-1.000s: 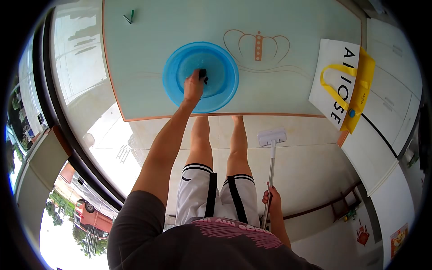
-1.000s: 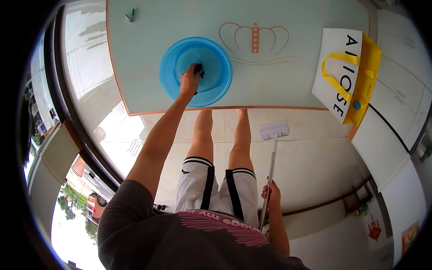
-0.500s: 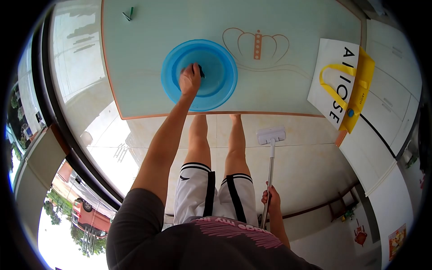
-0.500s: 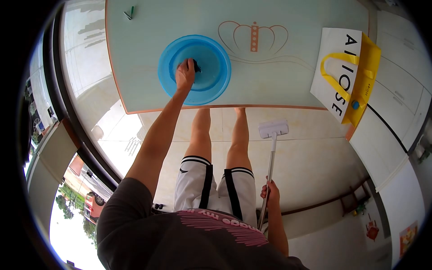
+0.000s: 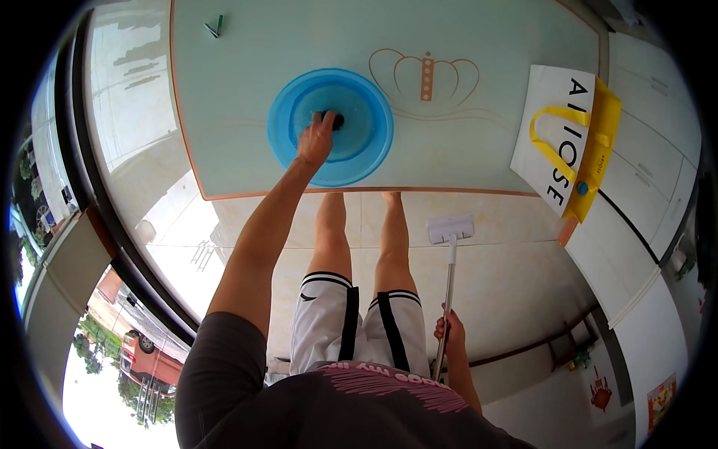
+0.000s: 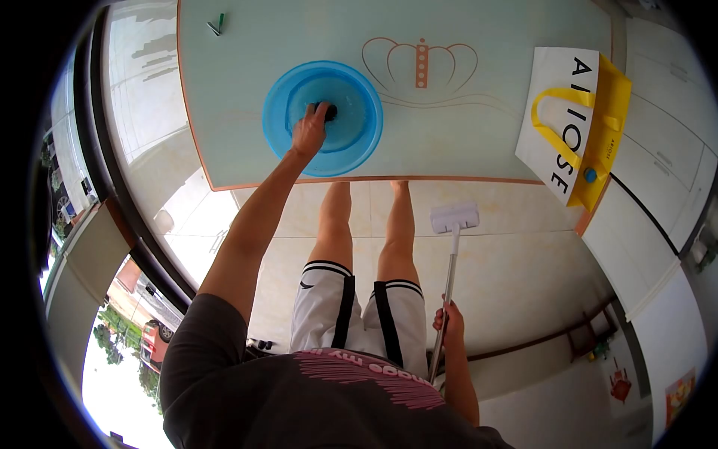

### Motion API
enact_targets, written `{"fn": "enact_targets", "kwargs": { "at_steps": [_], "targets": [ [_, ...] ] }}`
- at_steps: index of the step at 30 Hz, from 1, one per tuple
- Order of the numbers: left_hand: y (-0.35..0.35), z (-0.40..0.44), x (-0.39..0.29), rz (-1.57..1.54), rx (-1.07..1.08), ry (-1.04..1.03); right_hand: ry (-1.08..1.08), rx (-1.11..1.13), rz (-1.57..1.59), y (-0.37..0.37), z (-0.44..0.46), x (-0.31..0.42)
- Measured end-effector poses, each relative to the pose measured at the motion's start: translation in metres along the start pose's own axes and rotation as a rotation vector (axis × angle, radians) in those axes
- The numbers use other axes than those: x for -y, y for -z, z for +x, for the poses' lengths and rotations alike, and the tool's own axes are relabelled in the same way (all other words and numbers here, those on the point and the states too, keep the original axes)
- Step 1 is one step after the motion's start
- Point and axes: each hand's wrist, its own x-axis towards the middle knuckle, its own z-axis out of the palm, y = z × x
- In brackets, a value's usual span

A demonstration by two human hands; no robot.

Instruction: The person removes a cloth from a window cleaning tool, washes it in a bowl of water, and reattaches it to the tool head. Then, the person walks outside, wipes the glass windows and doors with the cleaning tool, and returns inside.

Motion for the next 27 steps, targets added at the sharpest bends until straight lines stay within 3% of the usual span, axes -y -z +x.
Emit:
{"fn": "enact_targets", "kwargs": {
  "at_steps": [7,10,13,16,19,20,24,27],
  "targets": [
    [-0.011,0.003,-0.006,-0.065,0.104,0.284,-0.001,0.012,0.017,0.002,0.001,-0.002],
    [-0.004,0.006,-0.014,-0.102,0.217,0.517,0.001,0.018,0.02,0.002,-0.001,-0.002],
    [-0.01,-0.004,-0.005,-0.031,-0.054,0.313,0.004,0.009,-0.002,-0.002,-0.005,0.002],
    [0.017,0.004,-0.018,-0.521,0.08,0.555,0.006,0.003,-0.007,-0.007,-0.006,0.004],
    [0.01,-0.013,-0.03,-0.106,-0.225,0.116,0.013,0.015,-0.028,-0.007,-0.002,0.005],
    [0.002,-0.017,-0.029,-0.021,-0.216,0.044,0.009,0.015,-0.023,-0.007,0.0,0.005],
    [-0.008,-0.02,-0.035,0.308,-0.114,0.042,0.002,0.025,-0.028,-0.009,0.004,0.007],
    [-0.008,-0.005,-0.017,0.148,-0.167,-0.072,-0.006,0.022,-0.034,-0.009,0.0,0.006]
  ]
}}
